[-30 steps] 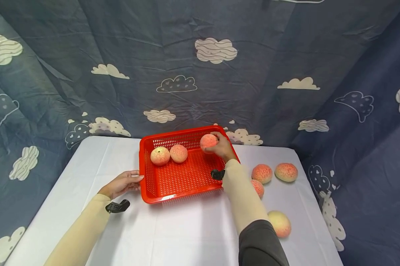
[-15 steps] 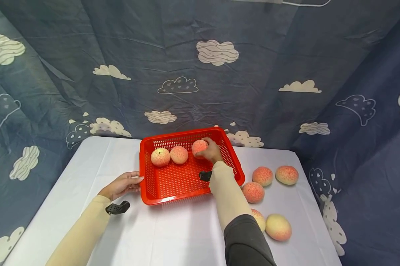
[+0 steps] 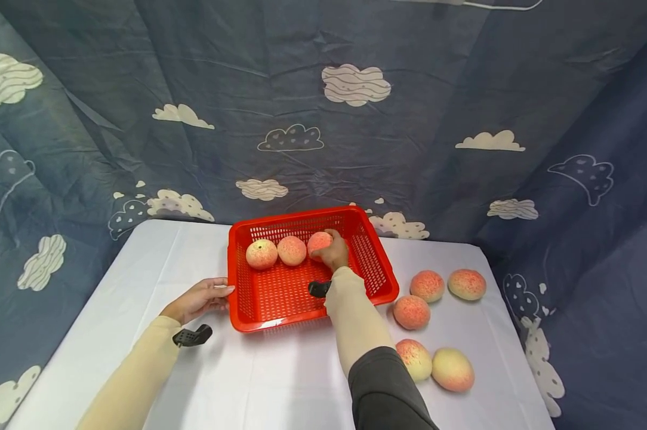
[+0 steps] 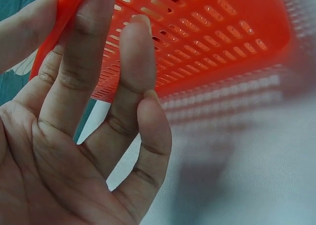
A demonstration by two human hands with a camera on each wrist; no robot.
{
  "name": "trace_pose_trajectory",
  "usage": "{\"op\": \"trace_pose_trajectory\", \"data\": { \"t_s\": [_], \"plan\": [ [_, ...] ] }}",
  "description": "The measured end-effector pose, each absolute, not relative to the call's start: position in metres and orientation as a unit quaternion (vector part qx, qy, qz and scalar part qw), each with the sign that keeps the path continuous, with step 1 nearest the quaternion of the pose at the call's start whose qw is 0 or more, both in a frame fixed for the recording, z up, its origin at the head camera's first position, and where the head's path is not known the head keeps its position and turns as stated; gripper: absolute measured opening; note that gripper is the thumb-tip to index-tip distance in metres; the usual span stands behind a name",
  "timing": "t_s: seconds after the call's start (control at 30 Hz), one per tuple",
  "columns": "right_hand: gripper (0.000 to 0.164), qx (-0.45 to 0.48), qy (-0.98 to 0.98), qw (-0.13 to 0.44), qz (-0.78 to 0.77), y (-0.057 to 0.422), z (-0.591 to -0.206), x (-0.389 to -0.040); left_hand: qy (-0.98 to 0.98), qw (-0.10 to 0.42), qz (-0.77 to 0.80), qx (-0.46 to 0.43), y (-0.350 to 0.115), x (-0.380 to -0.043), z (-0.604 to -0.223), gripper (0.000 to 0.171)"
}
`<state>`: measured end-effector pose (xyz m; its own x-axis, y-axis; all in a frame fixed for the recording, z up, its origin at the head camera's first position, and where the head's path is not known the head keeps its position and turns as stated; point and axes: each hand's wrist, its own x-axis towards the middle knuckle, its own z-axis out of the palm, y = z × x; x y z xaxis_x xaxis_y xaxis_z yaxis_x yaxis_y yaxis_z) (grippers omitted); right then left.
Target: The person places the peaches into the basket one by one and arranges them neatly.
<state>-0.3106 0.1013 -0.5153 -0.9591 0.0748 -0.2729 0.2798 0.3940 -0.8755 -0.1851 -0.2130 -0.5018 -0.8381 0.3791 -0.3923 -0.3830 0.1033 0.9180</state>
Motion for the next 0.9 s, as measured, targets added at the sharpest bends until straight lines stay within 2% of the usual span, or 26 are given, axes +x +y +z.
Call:
{"op": "trace_pose_trajectory", "data": {
  "t_s": [0.3, 0.63, 0.9],
  "plan": [
    [0.084, 0.102, 0.83, 0.088, -0.54, 0.097, -0.52, -0.31, 0.686, 0.29, 0.667, -0.003, -0.211, -0.185, -0.504, 0.01],
    [0.098, 0.059, 0.847, 0.122, -0.514, 0.104, -0.508, -0.313, 0.685, 0.288, 0.669, -0.005, -0.212, -0.185, -0.502, 0.015],
    [0.096, 0.04, 0.846, 0.128, -0.516, 0.122, -0.494, -0.304, 0.681, 0.289, 0.672, -0.015, -0.211, -0.185, -0.502, 0.014]
  ]
}}
